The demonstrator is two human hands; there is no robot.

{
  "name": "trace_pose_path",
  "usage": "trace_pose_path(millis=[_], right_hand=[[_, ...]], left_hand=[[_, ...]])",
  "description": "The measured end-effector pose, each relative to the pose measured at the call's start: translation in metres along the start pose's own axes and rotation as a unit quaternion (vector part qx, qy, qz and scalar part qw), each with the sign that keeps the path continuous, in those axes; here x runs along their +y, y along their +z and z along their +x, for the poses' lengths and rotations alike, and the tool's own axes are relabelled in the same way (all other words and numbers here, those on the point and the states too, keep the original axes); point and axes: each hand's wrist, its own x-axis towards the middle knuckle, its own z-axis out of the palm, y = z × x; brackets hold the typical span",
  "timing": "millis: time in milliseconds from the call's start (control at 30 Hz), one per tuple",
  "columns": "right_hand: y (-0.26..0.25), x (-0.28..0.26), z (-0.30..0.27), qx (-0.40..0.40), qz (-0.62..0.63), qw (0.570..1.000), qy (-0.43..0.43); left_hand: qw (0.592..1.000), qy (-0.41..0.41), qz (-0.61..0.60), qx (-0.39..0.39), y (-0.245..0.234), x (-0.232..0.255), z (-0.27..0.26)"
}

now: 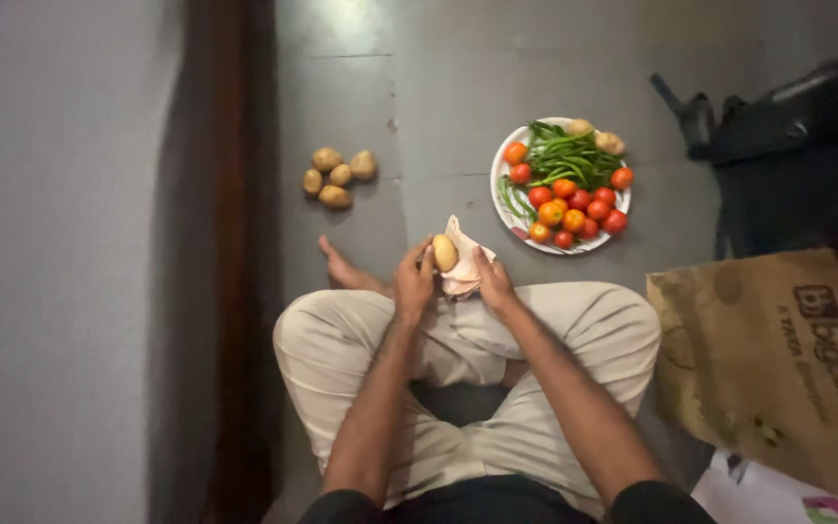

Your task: The person sits on the floor and peels potatoes using a cloth. They handle the potatoes one at a time, rubbing them with the cloth to remove the skin, and place the peeled potatoes on a plate with other vegetables.

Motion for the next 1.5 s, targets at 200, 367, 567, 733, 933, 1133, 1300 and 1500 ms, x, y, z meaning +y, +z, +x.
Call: trace_pose_path(millis=[200,367,567,733,933,1133,1300,1500], right_hand=[[-0.003,0.002,-0.001,0.014,-0.054,0.998,-0.033],[-0.002,0.0,0.002,0.008,0.024,0.999,-0.026],[-0.003,-0.001,0.001,-0.025,0.07,0.997,0.002],[-0.001,0.003,0.001,0.028,0.093,0.995,-0.028],[-0.005,0.01,0.004,0.049,0.087,0.995,-0.016],[-0.005,0.01,0.005,0.036,0.083,0.996,0.002],[-0.001,0.003,0.002,0.051,0.082,0.995,0.021],[0.001,-0.002,0.0,0.025,0.066,0.997,0.016]], left_hand=[[0.996,-0.068,-0.009,-0.05,0.003,0.013,-0.002],[0.994,0.101,0.012,-0.027,-0.003,0.011,0.006],[0.998,0.054,-0.004,0.044,-0.007,0.035,0.017],[0.988,0.089,0.05,0.12,-0.025,0.035,0.055],[0.949,0.105,0.238,0.178,-0.074,0.03,0.109],[0.914,0.199,0.3,0.188,-0.097,0.037,0.129],[0.897,0.071,0.41,0.15,-0.095,0.063,0.132],[0.905,0.089,0.387,0.151,-0.092,0.055,0.135]])
